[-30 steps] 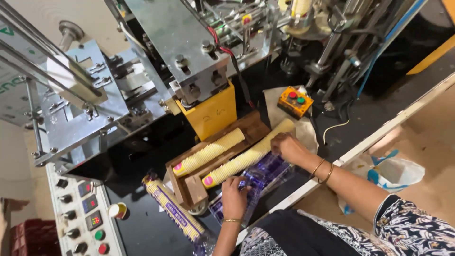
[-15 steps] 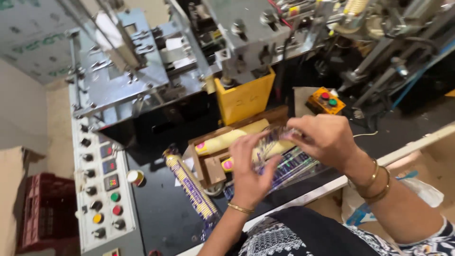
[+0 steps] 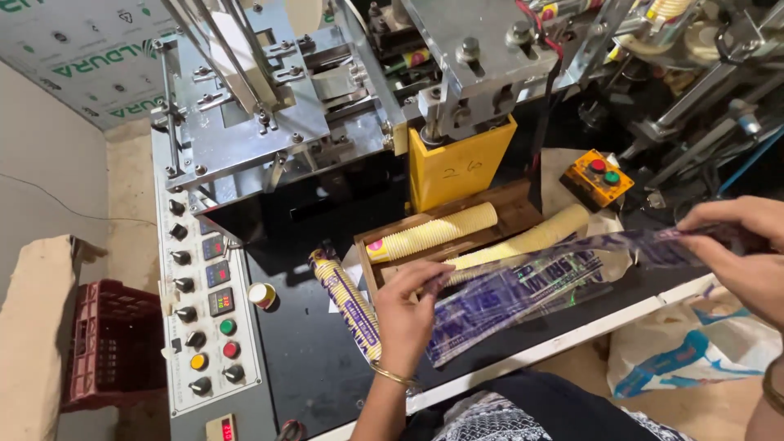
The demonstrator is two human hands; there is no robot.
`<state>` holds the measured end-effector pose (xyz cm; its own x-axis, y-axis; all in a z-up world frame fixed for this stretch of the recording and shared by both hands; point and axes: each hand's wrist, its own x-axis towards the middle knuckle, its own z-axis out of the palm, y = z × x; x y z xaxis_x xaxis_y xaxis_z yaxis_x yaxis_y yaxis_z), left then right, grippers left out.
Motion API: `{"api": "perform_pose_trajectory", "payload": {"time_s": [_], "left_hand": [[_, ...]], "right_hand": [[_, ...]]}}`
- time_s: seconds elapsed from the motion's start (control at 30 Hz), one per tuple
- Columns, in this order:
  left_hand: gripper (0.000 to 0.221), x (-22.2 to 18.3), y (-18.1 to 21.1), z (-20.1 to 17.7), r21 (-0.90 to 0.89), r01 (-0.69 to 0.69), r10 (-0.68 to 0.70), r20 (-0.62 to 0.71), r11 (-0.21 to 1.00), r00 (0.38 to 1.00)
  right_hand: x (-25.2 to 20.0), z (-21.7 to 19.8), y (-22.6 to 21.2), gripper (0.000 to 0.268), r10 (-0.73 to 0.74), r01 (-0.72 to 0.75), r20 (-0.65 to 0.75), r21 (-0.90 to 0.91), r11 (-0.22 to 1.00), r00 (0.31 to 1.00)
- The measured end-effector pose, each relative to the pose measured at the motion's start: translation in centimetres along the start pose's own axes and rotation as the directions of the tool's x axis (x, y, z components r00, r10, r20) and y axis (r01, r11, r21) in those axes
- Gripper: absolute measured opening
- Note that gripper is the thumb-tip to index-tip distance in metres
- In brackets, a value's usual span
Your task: Packing stacks of paper cups into plastic sleeves and then into a cardboard box.
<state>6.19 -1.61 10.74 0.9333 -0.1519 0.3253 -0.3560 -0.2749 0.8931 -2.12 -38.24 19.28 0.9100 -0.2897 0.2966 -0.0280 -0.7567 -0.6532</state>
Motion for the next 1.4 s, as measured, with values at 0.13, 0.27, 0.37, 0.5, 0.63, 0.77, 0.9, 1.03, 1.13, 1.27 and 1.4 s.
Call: {"api": "perform_pose_trajectory", "payload": {"time_s": [0.13, 0.27, 0.37, 0.5, 0.63, 0.77, 0.9, 1.03, 1.13, 1.27, 1.4], "left_hand": [[0.010, -0.1, -1.6, 0.9, -0.466, -0.024, 0.045, 0.033, 0.885, 0.998], [0.007, -1.5, -4.0, 2.7, -0.621, 0.199, -0.265, -0.015, 0.759, 0.964], [0.021, -3.1, -4.6, 3.2, -0.476, 0.142, -0.247, -0.166, 0.868, 0.955], [0.004, -2.0, 5.3, 3.1, -0.314, -0.088, -0.001, -0.272, 0.945, 0.962], [0.012, -5.2, 0.6, 7.2, -0.502, 0.060, -0.189, -0.209, 0.863, 0.959], [0.018, -5.6, 3.9, 10.4, -0.264, 0.142, -0.173, -0.097, 0.954, 0.980], [0.014, -7.5, 2.1, 13.3, -0.356, 0.225, -0.276, -0.099, 0.907, 0.956], [0.036, -9.5, 1.0, 16.2, -0.251, 0.277, -0.336, -0.231, 0.927, 0.913], [0.018, -9.3, 5.2, 17.2, -0.462, 0.321, -0.360, 0.004, 0.827, 0.933], [0.029, -11.1, 2.8, 19.9, -0.346, 0.311, -0.333, -0.006, 0.885, 0.943], [0.048, -11.7, 2.4, 21.1, -0.449, 0.452, -0.466, 0.087, 0.771, 0.881]], "right_hand": [[-1.2, 0.1, 0.6, 0.011, 0.001, 0.006, 0.075, -0.092, 0.996, 0.997], [-1.3, -0.4, -3.1, 0.034, -0.005, 0.019, 0.057, -0.236, 0.972, 0.998], [-1.7, -0.9, 0.3, 0.024, -0.130, 0.138, 0.073, -0.118, 0.983, 0.989], [-1.9, -2.6, 5.4, 0.018, -0.189, 0.212, 0.216, -0.093, 0.973, 0.958], [-3.8, -5.2, 7.9, 0.015, 0.261, -0.279, 0.389, -0.011, 0.960, 0.884], [-6.7, -7.7, 15.8, 0.016, 0.323, -0.357, 0.409, 0.007, 0.934, 0.854], [-9.8, -9.0, 25.5, 0.020, 0.427, -0.504, 0.405, 0.103, 0.858, 0.809], [-11.7, -9.0, 29.9, 0.019, 0.562, -0.613, 0.325, 0.074, 0.787, 0.761], [-13.8, -7.2, 37.5, 0.015, 0.468, -0.506, 0.205, 0.473, 0.722, 0.860], [-14.8, -6.3, 42.0, 0.010, 0.450, -0.443, 0.175, 0.663, 0.604, 0.876], [-14.1, -6.5, 37.7, 0.016, 0.557, -0.453, 0.075, 0.676, 0.581, 0.827]]}}
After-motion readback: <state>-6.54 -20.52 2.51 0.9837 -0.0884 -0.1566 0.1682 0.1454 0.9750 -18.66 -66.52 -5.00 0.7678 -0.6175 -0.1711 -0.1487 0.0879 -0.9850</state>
